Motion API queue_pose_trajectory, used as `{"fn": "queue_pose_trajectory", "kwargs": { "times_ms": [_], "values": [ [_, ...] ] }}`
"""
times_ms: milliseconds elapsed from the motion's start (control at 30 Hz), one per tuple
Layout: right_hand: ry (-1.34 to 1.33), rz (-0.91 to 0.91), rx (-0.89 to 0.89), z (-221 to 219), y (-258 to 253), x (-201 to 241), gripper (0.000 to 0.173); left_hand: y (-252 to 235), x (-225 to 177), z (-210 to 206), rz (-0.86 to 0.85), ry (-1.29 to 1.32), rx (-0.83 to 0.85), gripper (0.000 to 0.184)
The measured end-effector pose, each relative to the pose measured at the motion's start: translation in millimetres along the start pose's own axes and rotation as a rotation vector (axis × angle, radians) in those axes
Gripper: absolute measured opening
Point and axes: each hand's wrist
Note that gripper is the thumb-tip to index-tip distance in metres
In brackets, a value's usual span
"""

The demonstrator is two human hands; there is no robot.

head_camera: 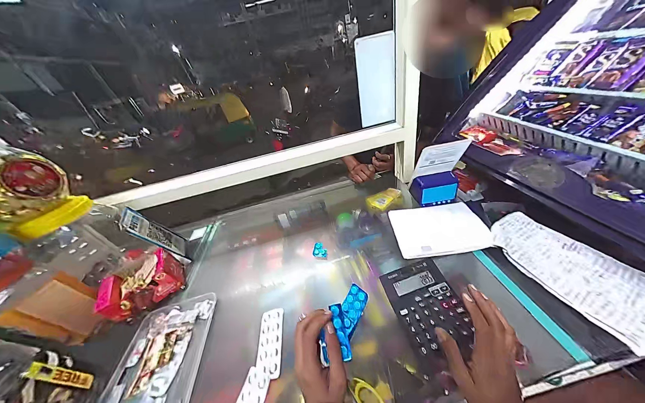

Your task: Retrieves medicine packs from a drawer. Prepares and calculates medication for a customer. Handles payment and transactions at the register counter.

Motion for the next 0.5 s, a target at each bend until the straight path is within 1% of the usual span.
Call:
{"fn": "queue_pose_trajectory", "kwargs": {
  "times_ms": [200, 300, 400, 500],
  "values": [
    [0.033, -0.023, -0.043, -3, 3, -3, 0.060, 5, -1, -4, 0.014, 0.027, 0.017, 0.015],
    [0.021, -0.011, -0.017, -5, 0, -3, 0.056, 1, -1, -1, -0.004, 0.014, 0.048, 0.013],
    [0.020, 0.030, 0.013, -1, 2, -2, 0.052, 4, -4, 1, -0.002, -0.015, 0.123, 0.013],
    [-0.108, 0.128, 0.046, 4, 0, 0, 0.049, 5, -12, 3, 0.067, -0.009, 0.247, 0.022]
  ]
}}
Point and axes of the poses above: each hand's wrist, its own y-axis away from the middle knuckle, its own z-axis out of the back of the hand, x = y × z
